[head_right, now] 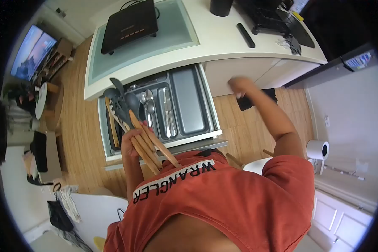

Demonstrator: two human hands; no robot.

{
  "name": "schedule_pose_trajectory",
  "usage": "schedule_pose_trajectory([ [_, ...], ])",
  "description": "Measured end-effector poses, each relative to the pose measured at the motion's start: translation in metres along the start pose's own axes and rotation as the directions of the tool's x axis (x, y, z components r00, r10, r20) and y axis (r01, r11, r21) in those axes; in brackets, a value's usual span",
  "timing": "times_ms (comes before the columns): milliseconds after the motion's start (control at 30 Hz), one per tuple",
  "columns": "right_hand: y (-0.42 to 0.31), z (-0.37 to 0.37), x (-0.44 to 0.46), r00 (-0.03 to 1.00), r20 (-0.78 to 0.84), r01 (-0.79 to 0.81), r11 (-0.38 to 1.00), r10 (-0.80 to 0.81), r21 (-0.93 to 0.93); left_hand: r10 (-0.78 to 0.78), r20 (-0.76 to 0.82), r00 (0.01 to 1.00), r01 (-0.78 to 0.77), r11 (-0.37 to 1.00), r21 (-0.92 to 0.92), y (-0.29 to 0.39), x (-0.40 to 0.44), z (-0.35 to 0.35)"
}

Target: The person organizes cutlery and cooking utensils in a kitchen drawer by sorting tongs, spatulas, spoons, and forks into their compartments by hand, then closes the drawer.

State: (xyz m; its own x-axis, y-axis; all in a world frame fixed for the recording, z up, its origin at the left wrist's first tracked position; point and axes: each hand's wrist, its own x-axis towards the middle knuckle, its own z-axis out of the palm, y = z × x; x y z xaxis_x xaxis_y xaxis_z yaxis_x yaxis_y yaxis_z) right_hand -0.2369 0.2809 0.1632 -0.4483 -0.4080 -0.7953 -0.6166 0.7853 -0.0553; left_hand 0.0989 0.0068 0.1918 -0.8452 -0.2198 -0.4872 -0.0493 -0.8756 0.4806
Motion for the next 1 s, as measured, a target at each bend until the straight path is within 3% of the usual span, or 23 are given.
schedule_pose_trajectory([
  [33, 0.043, -0.017, 0.026, 0.990, -0.136, 0.055, 0.985, -0.033, 0.165, -0.001, -0.001, 1.000, 0.001, 1.000, 0.020, 0.000, 0.001, 0.000],
  [67, 0.080, -0.042, 0.034, 0.846, -0.273, 0.389, 0.880, -0.458, -0.272, -0.010, 0.028, 1.000, 0.010, 1.000, 0.025, 0.000, 0.001, 0.002],
  [100, 0.066, -0.062, 0.000, 0.710, -0.607, 0.308, 0.933, -0.356, -0.187, 0.009, 0.013, 1.000, -0.009, 1.000, -0.006, 0.000, 0.000, 0.007],
  [167, 0.076, -0.097, 0.019, 0.446, -0.849, 0.341, 0.931, -0.282, -0.130, 0.003, -0.032, 0.999, -0.002, 1.000, 0.018, -0.003, -0.002, 0.012],
  [233, 0.060, -0.116, 0.037, 0.385, -0.922, 0.131, 0.987, 0.037, 0.094, 0.081, -0.019, 0.997, -0.081, 0.997, -0.016, -0.010, 0.005, 0.010],
  [333, 0.078, -0.114, 0.091, 0.389, -0.919, 0.104, 0.994, -0.062, -0.023, 0.063, -0.007, 0.998, -0.063, 0.998, -0.023, -0.022, 0.013, 0.003],
  [367, 0.079, -0.113, 0.101, 0.401, -0.908, 0.096, 0.991, -0.123, -0.092, 0.020, 0.063, 0.998, -0.016, 0.998, -0.063, -0.026, 0.015, -0.001],
  [400, 0.068, -0.117, 0.099, 0.516, -0.854, -0.005, 0.997, -0.058, -0.071, -0.021, 0.136, 0.991, 0.034, 0.995, -0.094, -0.028, 0.015, -0.006],
  [433, 0.050, -0.114, 0.088, 0.438, -0.899, -0.056, 0.997, -0.026, -0.056, -0.009, 0.171, 0.985, 0.034, 0.989, -0.142, -0.034, 0.017, -0.010],
  [500, 0.011, -0.104, 0.053, 0.237, -0.960, 0.115, 0.986, -0.146, -0.122, -0.034, 0.230, 0.973, 0.085, 0.973, -0.214, -0.042, 0.020, -0.016],
  [533, -0.024, -0.094, 0.027, 0.276, -0.954, 0.139, 0.987, -0.119, -0.083, -0.019, 0.230, 0.973, 0.073, 0.970, -0.230, -0.046, 0.023, -0.018],
  [567, -0.050, -0.081, 0.012, 0.363, -0.919, 0.402, 0.916, -0.156, 0.003, -0.042, 0.282, 0.959, 0.119, 0.958, -0.261, -0.050, 0.026, -0.020],
  [600, -0.063, -0.061, 0.013, 0.518, -0.821, 0.746, 0.596, -0.239, 0.297, -0.067, 0.336, 0.939, 0.169, 0.944, -0.284, -0.054, 0.029, -0.020],
  [633, -0.097, -0.040, -0.020, 0.769, -0.571, 0.631, 0.483, -0.286, 0.607, -0.059, 0.339, 0.939, 0.162, 0.945, -0.284, -0.058, 0.029, -0.016],
  [667, -0.133, -0.016, -0.049, 0.814, -0.359, 0.541, 0.371, -0.457, 0.755, -0.087, 0.363, 0.928, 0.195, 0.942, -0.272, -0.061, 0.030, -0.012],
  [700, -0.161, 0.009, -0.071, 0.868, -0.212, 0.387, 0.345, -0.449, 0.855, -0.119, 0.388, 0.914, 0.230, 0.939, -0.254, -0.064, 0.034, -0.008],
  [800, -0.185, 0.056, -0.093, 0.838, -0.184, 0.380, 0.306, -0.514, 0.873, -0.218, 0.338, 0.916, 0.265, 0.959, -0.099, -0.084, 0.064, -0.012],
  [900, -0.173, 0.083, -0.088, 0.863, -0.294, 0.392, 0.178, -0.411, 0.902, -0.301, 0.348, 0.888, 0.327, 0.945, -0.015, -0.086, 0.066, -0.005],
  [967, -0.166, 0.090, -0.090, 0.900, -0.252, 0.244, -0.067, -0.356, 0.967, -0.345, 0.364, 0.865, 0.365, 0.931, 0.015, -0.084, 0.071, 0.000],
  [1000, -0.170, 0.087, -0.100, 0.935, -0.228, 0.206, -0.105, -0.271, 0.973, -0.354, 0.351, 0.867, 0.386, 0.922, -0.021, -0.083, 0.072, 0.001],
])
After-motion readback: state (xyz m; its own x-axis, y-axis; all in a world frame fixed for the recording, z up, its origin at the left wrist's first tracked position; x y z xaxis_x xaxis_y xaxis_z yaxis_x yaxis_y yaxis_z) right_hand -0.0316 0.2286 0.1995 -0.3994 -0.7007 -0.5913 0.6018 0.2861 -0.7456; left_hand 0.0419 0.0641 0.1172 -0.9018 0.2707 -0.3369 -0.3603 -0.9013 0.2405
